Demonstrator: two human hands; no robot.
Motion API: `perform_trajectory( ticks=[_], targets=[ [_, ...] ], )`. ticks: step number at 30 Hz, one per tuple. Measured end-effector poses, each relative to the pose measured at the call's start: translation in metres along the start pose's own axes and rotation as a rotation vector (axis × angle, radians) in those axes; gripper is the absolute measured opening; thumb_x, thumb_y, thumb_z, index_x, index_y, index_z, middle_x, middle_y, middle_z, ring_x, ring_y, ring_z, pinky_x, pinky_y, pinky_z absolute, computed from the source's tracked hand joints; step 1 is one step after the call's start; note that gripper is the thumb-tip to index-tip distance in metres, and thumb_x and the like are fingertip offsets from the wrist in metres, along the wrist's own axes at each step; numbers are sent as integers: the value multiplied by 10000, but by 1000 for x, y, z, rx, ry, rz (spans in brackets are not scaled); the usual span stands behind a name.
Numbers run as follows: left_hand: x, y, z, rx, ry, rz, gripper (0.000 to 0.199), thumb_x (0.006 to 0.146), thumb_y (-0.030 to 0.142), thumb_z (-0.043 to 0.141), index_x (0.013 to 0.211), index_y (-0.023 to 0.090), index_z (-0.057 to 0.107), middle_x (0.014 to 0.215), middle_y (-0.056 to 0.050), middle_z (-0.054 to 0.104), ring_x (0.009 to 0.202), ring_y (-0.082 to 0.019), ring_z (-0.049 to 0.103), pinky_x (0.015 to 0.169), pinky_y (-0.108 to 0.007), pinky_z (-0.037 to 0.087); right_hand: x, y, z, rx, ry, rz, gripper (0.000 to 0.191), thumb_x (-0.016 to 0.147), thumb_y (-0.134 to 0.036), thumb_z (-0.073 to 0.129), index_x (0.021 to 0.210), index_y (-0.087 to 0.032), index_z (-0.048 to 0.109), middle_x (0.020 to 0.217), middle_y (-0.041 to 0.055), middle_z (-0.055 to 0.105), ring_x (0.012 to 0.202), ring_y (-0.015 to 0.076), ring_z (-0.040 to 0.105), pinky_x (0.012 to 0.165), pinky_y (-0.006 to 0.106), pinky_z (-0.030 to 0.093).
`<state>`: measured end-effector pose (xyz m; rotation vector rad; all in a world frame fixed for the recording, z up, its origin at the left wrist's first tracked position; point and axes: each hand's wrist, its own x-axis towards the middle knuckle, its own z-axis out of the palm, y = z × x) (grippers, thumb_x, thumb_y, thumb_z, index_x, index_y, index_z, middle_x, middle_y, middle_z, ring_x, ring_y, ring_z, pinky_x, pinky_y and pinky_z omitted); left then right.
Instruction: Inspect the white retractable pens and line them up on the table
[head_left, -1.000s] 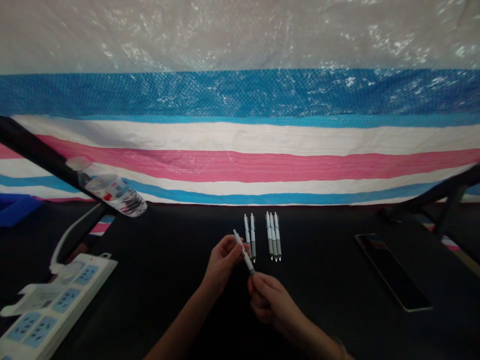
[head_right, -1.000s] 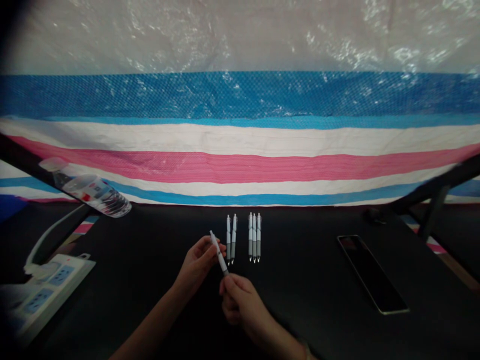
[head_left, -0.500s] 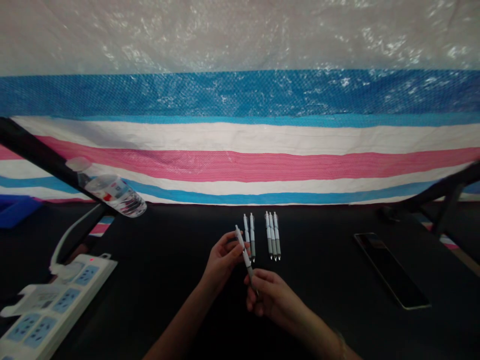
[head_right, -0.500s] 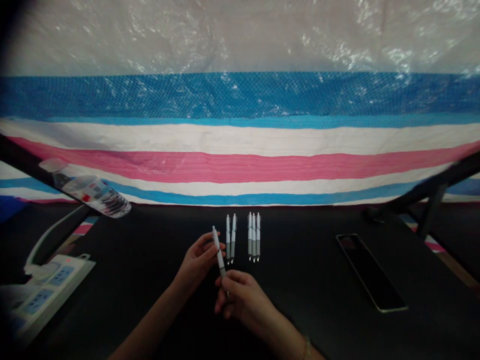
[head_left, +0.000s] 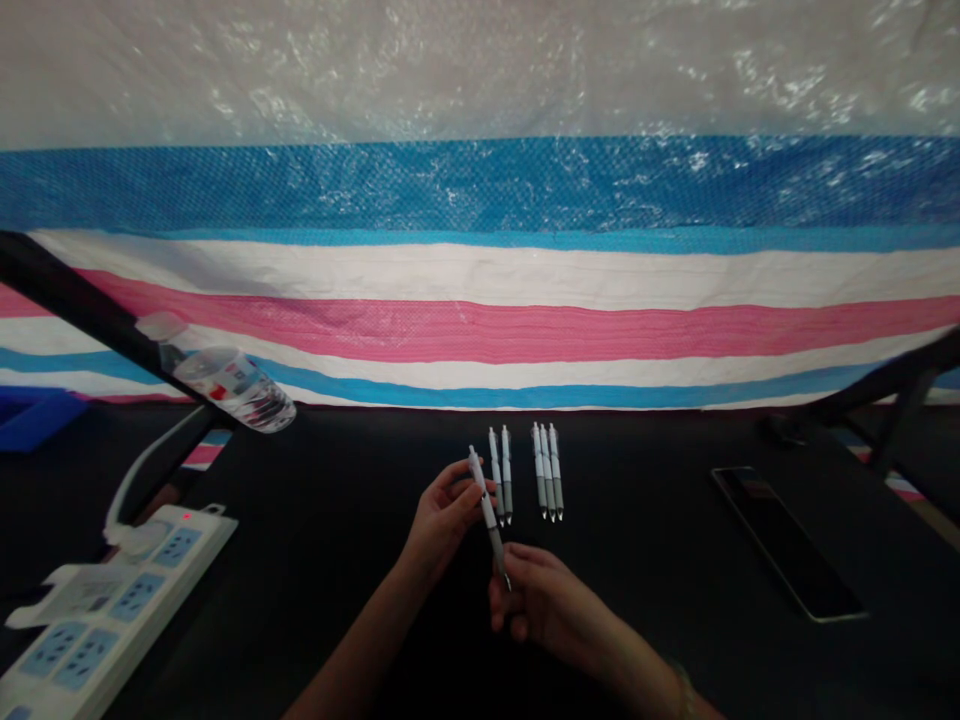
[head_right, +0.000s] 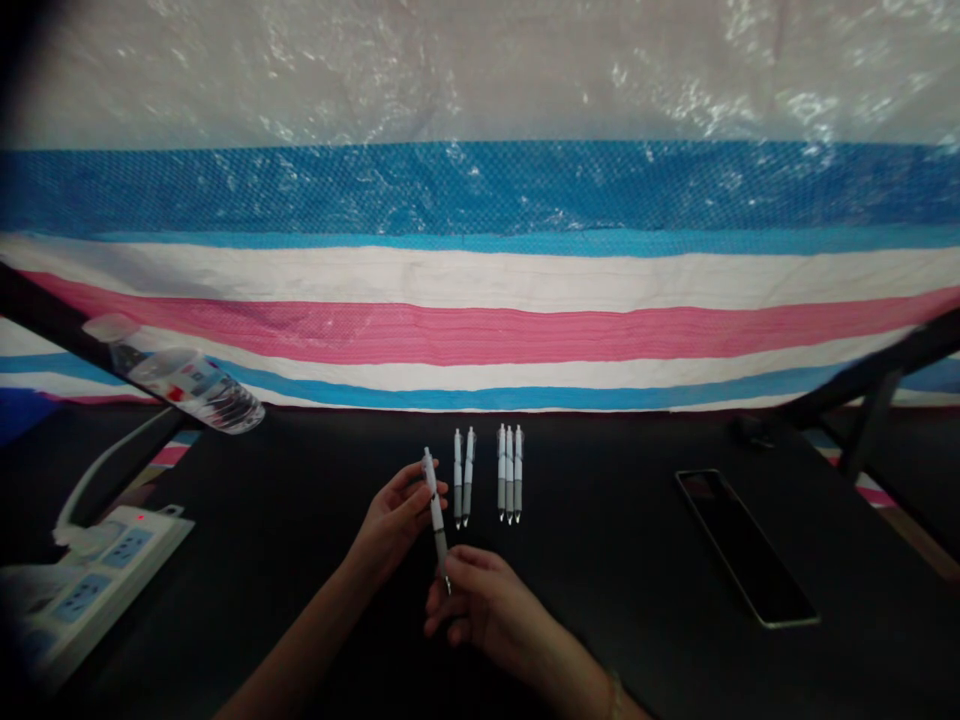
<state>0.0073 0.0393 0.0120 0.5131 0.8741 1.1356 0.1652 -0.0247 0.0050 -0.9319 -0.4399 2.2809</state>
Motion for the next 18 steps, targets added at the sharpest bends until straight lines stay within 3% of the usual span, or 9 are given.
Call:
perform_trajectory(
  ticks=[18],
  targets=[
    [1,1,1,12,13,4,479,657,239,881,1083,152,679,835,-76,771,697,-172,723,666,-254,569,4,4,-9,31,-88,14,430,813,-511,680,1010,-157,536,797,67,734,557,167,708,384,166,347]
  ],
)
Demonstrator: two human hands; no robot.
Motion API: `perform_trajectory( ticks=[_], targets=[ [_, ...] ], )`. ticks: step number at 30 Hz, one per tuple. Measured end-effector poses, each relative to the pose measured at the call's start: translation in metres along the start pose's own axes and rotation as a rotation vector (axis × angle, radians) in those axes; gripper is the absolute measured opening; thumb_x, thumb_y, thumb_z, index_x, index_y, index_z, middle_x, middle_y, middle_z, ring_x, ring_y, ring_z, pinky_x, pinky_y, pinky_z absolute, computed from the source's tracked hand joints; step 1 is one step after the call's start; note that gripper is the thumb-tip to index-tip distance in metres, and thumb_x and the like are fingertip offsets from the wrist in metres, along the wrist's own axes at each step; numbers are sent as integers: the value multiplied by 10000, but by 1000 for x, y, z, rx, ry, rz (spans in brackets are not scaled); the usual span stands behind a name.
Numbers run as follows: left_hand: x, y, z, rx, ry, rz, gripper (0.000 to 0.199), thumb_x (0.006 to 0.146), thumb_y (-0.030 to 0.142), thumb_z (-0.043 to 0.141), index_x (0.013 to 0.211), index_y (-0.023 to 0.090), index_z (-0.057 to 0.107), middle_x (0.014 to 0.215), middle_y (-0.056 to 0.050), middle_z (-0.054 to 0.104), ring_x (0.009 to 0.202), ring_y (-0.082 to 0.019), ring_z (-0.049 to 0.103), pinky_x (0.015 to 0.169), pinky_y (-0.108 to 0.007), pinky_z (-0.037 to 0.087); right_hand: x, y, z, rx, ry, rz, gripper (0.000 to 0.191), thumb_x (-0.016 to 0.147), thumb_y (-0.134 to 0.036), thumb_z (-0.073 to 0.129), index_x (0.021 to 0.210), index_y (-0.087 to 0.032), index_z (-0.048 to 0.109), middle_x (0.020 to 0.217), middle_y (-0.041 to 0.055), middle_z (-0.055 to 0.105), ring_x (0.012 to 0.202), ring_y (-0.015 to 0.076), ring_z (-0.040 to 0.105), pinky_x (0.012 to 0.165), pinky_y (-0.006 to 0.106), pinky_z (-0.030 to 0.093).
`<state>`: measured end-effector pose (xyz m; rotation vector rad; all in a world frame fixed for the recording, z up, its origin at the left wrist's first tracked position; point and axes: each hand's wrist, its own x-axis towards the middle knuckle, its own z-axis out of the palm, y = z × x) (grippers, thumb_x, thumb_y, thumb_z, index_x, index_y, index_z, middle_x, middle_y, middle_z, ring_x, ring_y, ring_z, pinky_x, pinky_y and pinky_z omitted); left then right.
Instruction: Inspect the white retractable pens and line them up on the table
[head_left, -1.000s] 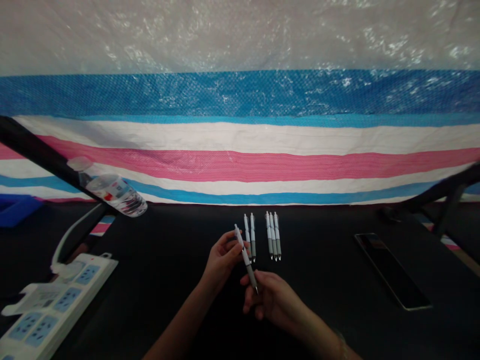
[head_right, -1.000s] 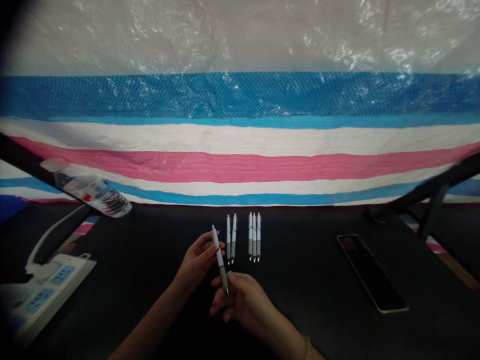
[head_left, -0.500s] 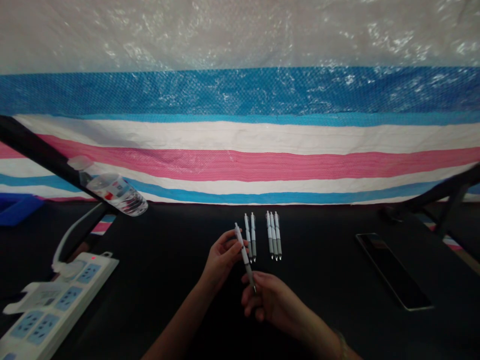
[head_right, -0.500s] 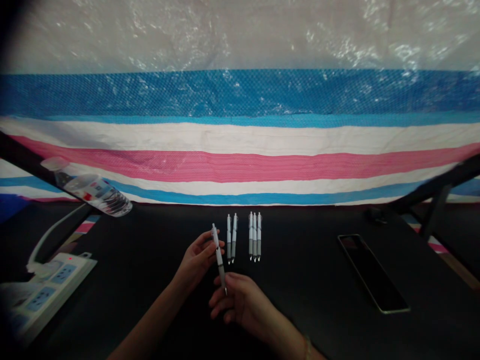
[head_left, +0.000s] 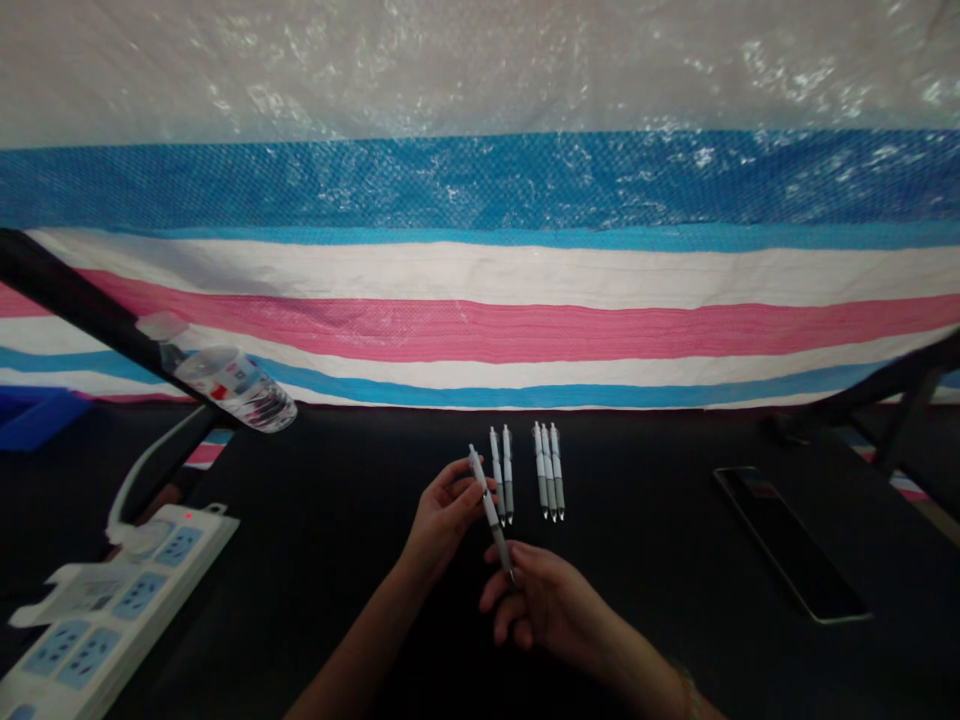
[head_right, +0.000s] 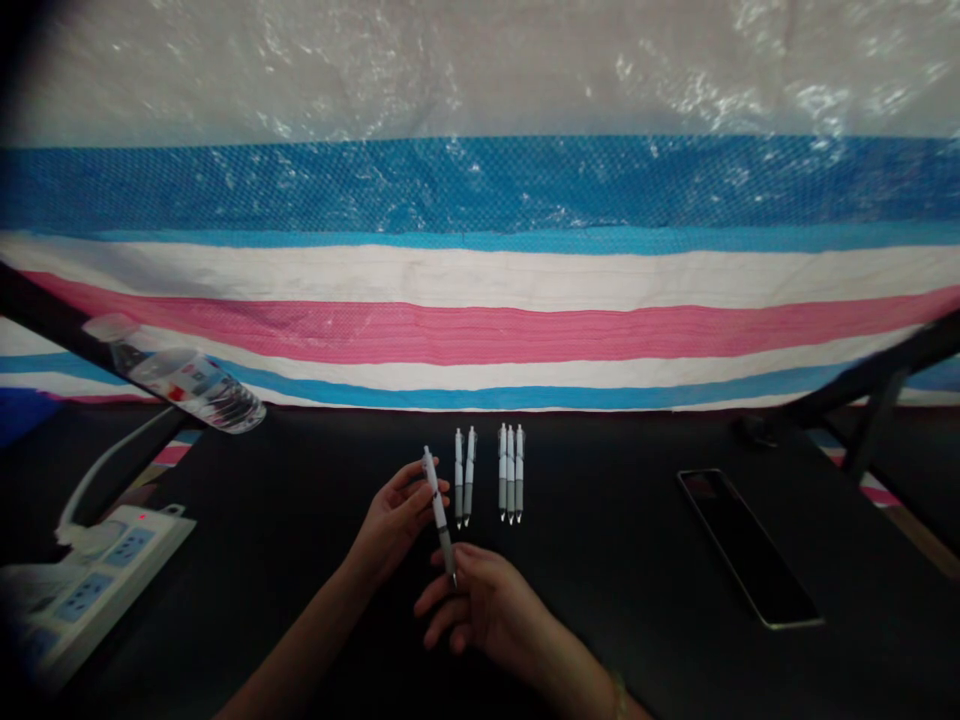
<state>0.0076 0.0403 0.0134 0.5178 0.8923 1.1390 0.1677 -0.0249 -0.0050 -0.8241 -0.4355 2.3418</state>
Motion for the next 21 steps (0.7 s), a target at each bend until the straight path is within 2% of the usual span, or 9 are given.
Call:
perform_trajectory(
  ticks=[6,11,21],
  targets=[
    [0,-1,-1,0,0,-1,483,656,242,881,1086,153,679,837,-75,769,701,-176,724,684,-264,570,-1,-1,1,-19,-15,11,437,793,-527,718,919,-160,517,719,49,719,510,154,697,367,150,343],
    [1,0,-1,-8,30,15,498,630,244,894,1070,155,679,824,-63,764,687,-166,719,688,-261,569,-1,3,-2,-68,-4,18,443,732,-440,795,844,-197,441,649,29,708,484,156,691,337,128,295],
    [11,11,-16,-46,113,106,519,617,249,901,1077,167,676,847,-55,769,708,-154,721,684,-234,569,1,10,-5,-129,-25,68,428,724,-427,750,833,-224,390,580,-2,694,442,152,670,359,133,309]
  ],
)
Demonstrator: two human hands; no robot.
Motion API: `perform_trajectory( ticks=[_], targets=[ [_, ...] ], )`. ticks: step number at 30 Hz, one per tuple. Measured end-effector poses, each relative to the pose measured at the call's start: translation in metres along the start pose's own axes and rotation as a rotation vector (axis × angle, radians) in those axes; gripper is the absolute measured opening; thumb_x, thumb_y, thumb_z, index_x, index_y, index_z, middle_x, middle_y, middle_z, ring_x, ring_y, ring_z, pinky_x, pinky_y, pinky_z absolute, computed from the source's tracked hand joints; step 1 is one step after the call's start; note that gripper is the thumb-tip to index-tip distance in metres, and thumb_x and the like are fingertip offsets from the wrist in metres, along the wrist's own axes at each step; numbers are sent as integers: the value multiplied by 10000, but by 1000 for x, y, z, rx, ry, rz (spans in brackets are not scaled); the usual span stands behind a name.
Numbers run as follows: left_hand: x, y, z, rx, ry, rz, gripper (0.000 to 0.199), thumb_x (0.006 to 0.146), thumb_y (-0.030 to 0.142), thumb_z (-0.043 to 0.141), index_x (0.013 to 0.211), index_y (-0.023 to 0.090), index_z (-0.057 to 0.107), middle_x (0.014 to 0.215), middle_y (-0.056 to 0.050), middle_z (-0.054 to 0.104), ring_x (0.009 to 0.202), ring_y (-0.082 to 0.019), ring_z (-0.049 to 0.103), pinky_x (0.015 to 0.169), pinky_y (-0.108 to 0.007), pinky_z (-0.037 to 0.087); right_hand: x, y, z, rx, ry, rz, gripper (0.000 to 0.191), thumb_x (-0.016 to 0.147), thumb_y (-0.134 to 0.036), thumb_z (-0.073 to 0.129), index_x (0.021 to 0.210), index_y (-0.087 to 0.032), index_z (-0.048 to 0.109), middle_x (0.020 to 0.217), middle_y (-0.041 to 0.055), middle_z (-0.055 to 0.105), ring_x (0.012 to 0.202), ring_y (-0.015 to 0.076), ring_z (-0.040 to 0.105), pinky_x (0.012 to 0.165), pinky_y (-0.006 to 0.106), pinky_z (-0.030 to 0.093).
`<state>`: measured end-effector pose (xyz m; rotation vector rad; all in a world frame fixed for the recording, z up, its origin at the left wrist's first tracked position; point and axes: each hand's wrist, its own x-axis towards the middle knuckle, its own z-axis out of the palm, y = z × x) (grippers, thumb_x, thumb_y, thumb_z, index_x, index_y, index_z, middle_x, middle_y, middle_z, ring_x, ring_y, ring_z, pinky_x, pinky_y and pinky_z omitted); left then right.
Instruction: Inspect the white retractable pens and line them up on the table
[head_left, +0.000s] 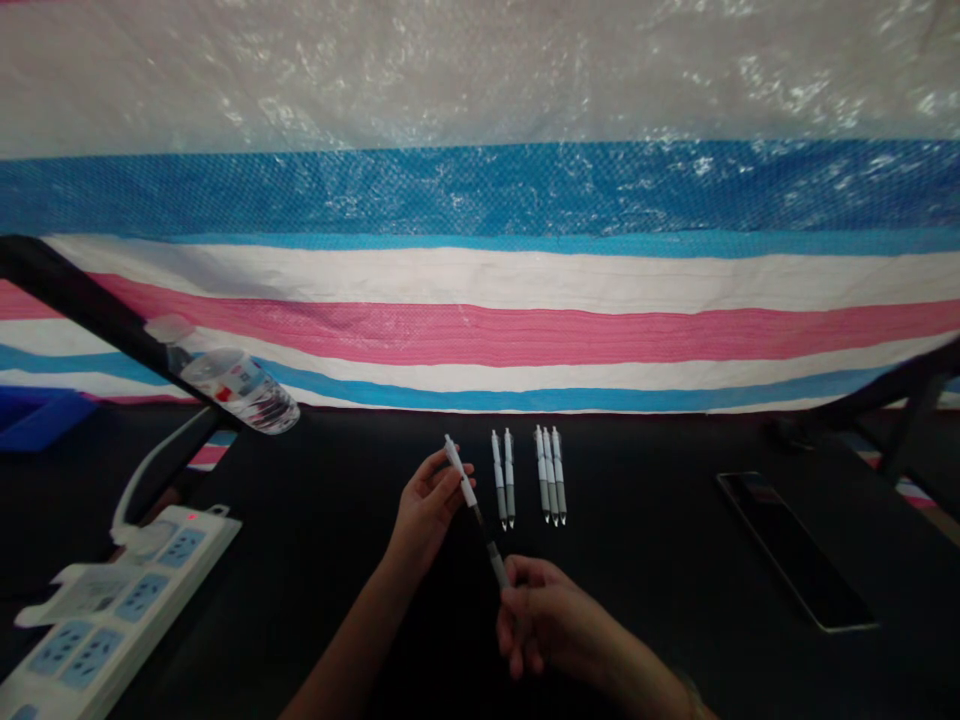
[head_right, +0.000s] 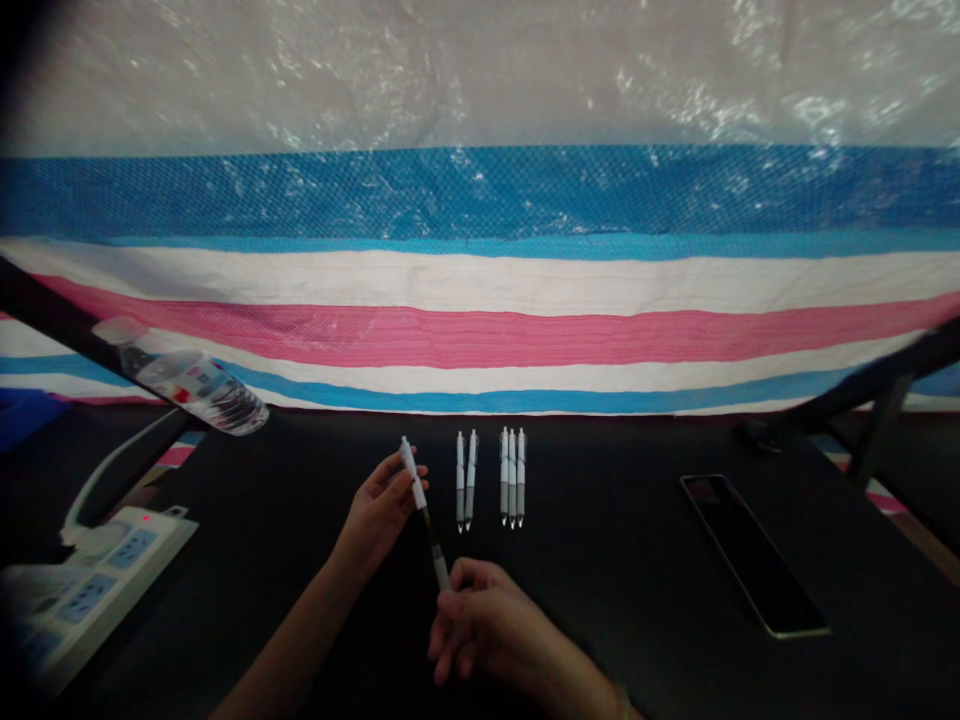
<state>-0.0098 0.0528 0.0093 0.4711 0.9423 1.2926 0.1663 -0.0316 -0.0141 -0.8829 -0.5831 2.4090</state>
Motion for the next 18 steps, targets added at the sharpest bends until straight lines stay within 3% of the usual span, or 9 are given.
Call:
perform_trajectory(
  ticks=[9,18],
  targets=[
    [6,5,-5,-51,55,23,503,615,229,905,1065,162,691,865,-55,771,718,-150,723,661,-210,573,-2,-1,1,12,-49,-11,438,731,-425,778,839,-218,407,604,26,716,450,168,678,355,143,378],
    [2,1,-2,-68,39,1,509,598,216,914,1045,161,676,850,-52,770,694,-140,720,652,-206,576,0,1,1,13,-44,-26,436,718,-412,769,833,-221,394,588,22,714,423,158,665,344,135,360]
  ],
)
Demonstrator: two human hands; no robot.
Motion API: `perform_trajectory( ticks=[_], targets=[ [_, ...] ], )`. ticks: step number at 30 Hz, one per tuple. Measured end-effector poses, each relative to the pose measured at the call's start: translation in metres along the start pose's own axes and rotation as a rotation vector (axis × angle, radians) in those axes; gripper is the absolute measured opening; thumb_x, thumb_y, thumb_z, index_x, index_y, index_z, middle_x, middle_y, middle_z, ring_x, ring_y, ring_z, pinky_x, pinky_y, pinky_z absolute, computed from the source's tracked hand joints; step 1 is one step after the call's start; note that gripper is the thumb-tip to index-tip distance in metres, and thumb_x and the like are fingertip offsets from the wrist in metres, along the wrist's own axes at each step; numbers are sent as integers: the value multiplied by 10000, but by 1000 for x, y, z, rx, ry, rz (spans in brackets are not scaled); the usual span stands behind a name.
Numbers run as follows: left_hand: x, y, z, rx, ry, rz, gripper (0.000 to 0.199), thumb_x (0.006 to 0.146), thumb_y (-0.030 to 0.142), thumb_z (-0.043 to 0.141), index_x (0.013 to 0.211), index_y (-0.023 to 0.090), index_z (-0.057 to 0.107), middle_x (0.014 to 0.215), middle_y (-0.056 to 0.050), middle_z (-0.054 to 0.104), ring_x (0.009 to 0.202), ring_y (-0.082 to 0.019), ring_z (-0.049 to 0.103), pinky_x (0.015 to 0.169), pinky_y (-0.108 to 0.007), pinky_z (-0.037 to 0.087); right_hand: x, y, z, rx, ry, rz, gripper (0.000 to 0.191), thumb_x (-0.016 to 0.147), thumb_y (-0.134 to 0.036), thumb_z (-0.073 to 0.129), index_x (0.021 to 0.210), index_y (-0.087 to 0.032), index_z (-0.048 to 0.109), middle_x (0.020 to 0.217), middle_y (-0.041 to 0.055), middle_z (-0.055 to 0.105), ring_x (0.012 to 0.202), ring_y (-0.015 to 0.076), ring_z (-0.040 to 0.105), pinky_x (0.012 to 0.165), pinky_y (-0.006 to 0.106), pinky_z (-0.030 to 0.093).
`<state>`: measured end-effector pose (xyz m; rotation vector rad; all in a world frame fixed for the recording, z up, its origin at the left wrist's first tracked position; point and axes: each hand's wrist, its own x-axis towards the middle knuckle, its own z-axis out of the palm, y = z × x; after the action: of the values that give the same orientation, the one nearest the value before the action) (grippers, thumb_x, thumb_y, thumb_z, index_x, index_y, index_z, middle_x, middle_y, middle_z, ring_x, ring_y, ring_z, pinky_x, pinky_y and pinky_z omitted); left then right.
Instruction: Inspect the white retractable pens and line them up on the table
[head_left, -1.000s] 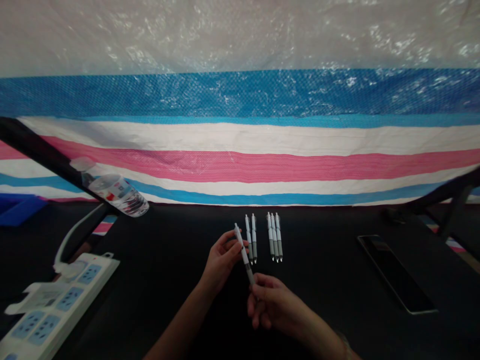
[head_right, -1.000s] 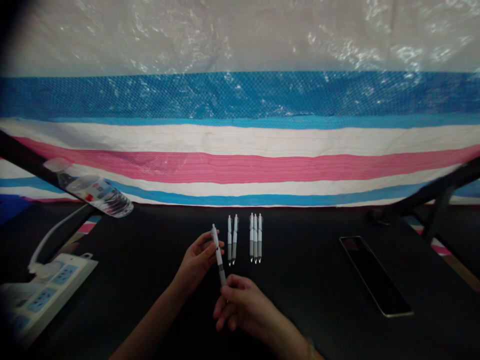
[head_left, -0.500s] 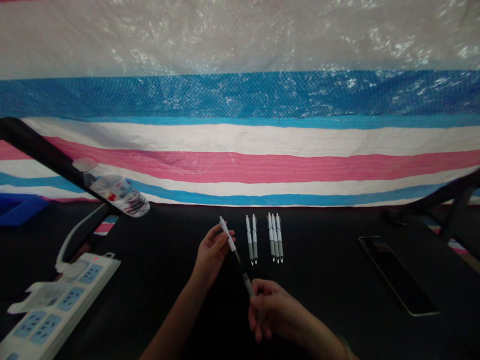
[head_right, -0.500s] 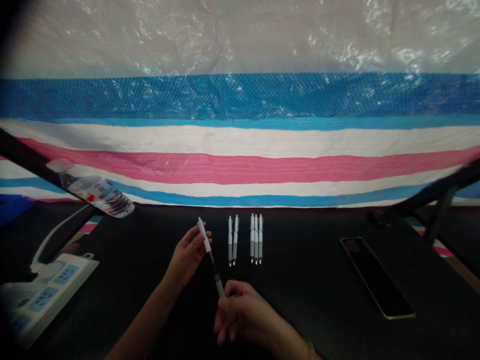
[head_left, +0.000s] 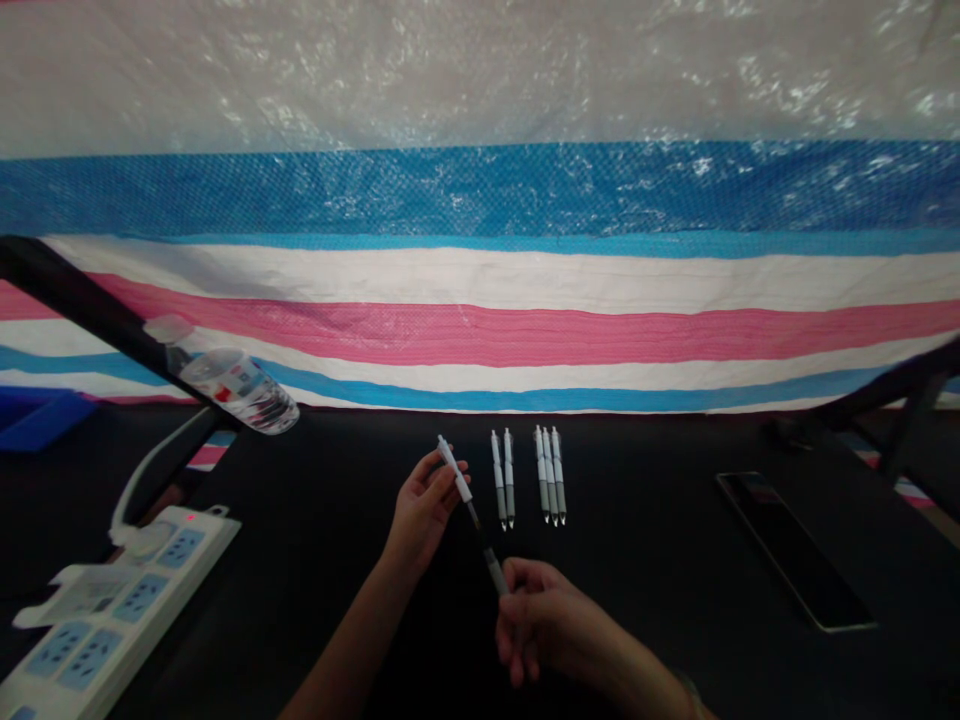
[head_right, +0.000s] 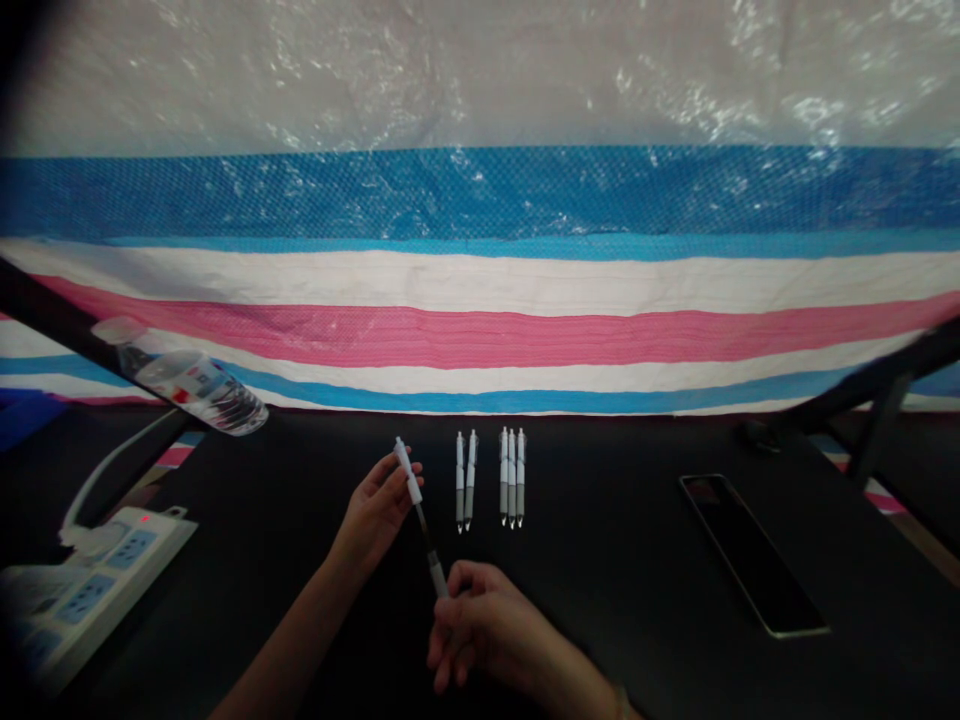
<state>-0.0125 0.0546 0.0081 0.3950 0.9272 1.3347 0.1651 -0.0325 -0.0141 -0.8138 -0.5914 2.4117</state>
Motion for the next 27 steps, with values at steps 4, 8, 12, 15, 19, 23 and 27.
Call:
perform_trajectory(
  ticks=[4,8,12,15,19,23,27],
  targets=[
    [-8,-9,6,42,-64,-51,493,621,231,902,1048,164,664,828,-46,760,684,-142,713,659,-225,575,0,-3,2,-15,85,-30,440,711,-412,775,817,-221,393,559,-2,695,395,138,641,336,132,326],
    [-18,-19,13,120,-160,-75,436,667,260,874,1036,160,665,817,-42,745,677,-139,695,642,-224,553,0,-8,6,-23,178,-76,496,657,-417,825,776,-227,383,520,-28,672,353,107,590,324,134,297],
    [-22,-22,15,182,-170,-53,411,676,286,868,1011,156,668,807,-39,735,687,-137,680,646,-222,534,2,-8,7,-34,202,-68,523,619,-424,851,766,-226,390,516,-35,670,348,94,573,325,137,294],
    [-21,-20,12,219,-178,-35,398,694,286,856,1020,161,664,816,-38,731,702,-140,678,663,-227,528,1,-8,8,-24,221,-77,524,609,-424,856,754,-224,395,504,-38,661,339,85,557,323,136,283],
    [-19,-19,10,228,-199,-48,378,696,291,853,999,166,666,820,-35,725,709,-149,679,678,-244,533,0,-11,8,4,251,-68,523,602,-418,861,755,-220,402,506,-41,655,343,72,541,342,137,284],
    [-20,-19,11,231,-210,-68,380,691,303,856,990,163,667,820,-39,722,701,-146,673,674,-243,531,1,-11,7,27,257,-54,529,592,-431,864,769,-221,412,511,-34,654,346,82,536,350,153,283],
    [-19,-19,10,235,-239,-78,374,701,307,849,995,160,671,828,-46,721,698,-151,677,667,-252,535,2,-8,7,32,238,-70,518,608,-471,852,756,-218,425,509,-17,647,339,89,521,343,167,242]
  ],
)
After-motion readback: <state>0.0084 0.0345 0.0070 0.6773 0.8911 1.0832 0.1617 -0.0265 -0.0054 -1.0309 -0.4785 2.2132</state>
